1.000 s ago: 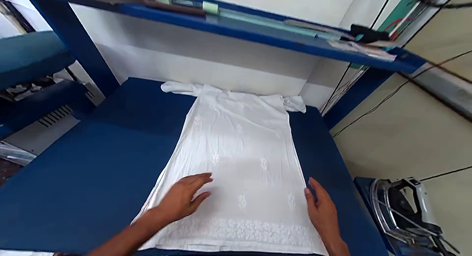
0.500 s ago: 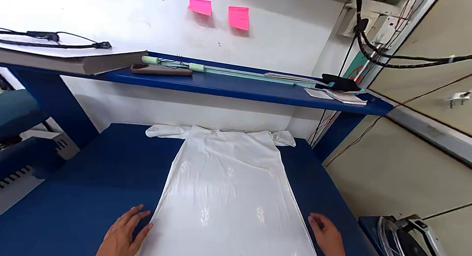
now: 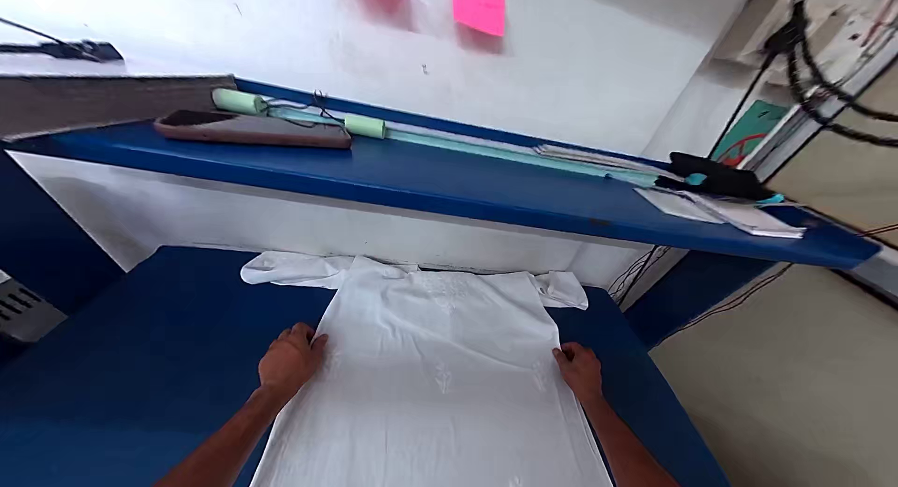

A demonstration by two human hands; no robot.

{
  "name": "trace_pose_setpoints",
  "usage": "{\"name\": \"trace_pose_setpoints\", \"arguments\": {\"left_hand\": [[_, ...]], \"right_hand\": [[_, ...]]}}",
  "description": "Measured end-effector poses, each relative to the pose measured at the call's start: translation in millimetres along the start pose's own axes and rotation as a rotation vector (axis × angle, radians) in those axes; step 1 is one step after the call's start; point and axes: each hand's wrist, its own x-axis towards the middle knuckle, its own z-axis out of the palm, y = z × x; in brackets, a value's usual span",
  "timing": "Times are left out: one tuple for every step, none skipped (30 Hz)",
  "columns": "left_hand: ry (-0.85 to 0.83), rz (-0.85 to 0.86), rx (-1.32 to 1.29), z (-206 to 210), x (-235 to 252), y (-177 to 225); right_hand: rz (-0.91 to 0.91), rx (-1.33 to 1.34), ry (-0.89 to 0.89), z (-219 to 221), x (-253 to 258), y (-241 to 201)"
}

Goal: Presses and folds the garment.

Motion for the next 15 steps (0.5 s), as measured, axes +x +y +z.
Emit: {"name": "trace_pose_setpoints", "arguments": {"left_hand": [[0.027, 0.023, 0.028, 5, 3, 1], [0.063, 0.042, 0.042, 9, 3, 1], [0.107, 0.063, 0.051, 13, 3, 0], [0.154, 0.09, 0.064, 16, 1, -2], [0.197, 0.129, 0.089, 18, -2, -3], [0.241, 0.172, 0.125, 21, -4, -6], [0.274, 0.202, 0.149, 22, -4, -9], [0.288, 0.212, 0.162, 23, -3, -11], [0.292, 0.218, 0.17, 23, 0, -13], [0.289, 0.221, 0.176, 22, 4, -13], [0.284, 0.23, 0.177, 21, 8, -13], [0.29, 0.25, 0.174, 21, 12, -14], [0.302, 0.272, 0.154, 21, 15, -15], [0.318, 0.302, 0.113, 19, 16, -16], [0.327, 0.348, 0.066, 17, 13, -17]], "right_hand": [[-0.004, -0.04, -0.003, -1, 2, -5], [0.004, -0.058, 0.014, -1, 2, -9], [0.014, -0.068, 0.053, 0, 1, -11], [0.015, -0.077, 0.105, 3, -1, -11], [-0.004, -0.091, 0.17, 8, -4, -9], [-0.037, -0.111, 0.236, 14, -7, -6], [-0.062, -0.134, 0.29, 21, -9, -2], [-0.075, -0.153, 0.321, 25, -10, 0], [-0.075, -0.169, 0.33, 28, -9, 1], [-0.077, -0.186, 0.329, 28, -7, 2], [-0.088, -0.199, 0.326, 28, -5, 5], [-0.105, -0.199, 0.324, 26, -1, 9], [-0.115, -0.185, 0.313, 21, 3, 12], [-0.119, -0.149, 0.287, 15, 3, 13], [-0.126, -0.096, 0.261, 10, -3, 11]]}}
